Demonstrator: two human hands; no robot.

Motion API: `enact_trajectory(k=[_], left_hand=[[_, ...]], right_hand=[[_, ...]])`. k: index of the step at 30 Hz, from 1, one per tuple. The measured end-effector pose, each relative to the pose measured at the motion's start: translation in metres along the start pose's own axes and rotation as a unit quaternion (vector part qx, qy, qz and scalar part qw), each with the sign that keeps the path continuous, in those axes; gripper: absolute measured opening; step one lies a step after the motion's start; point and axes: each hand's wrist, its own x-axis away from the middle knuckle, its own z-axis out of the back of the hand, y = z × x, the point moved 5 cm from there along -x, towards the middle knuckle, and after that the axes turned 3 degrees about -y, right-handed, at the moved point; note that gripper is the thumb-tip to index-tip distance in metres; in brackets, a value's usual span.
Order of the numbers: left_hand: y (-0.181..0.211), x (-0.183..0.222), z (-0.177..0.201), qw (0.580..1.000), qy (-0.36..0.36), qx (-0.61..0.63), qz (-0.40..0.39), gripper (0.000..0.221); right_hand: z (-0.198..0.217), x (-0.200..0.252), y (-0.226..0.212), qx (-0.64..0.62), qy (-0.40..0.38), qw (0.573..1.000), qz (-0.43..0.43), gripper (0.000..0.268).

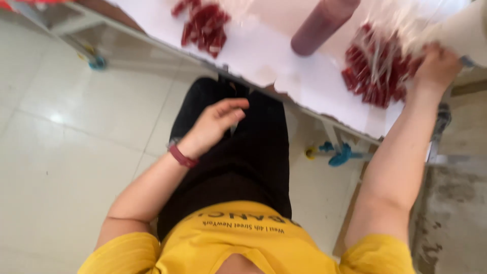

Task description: The person fills small plastic tubes with liquid using a squeeze bottle and ties each filled tube closed by hand.

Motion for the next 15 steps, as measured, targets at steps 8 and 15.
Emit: enact_trajectory(k=[8, 15], left_hand=[[0.009, 0.028, 0.066, 0.994, 0.103, 0.047, 0.008, 0.037], [0.024, 0.026, 0.104, 0.984, 0.170, 0.056, -0.023, 0.037]], right_hand=[[-0.038, -0.101, 0.039, -0.227, -0.064, 0.962, -0.141, 0.021], [-0.045, -0.047, -0.046, 0.155, 0.270, 0.943, 0.118, 0.024]])
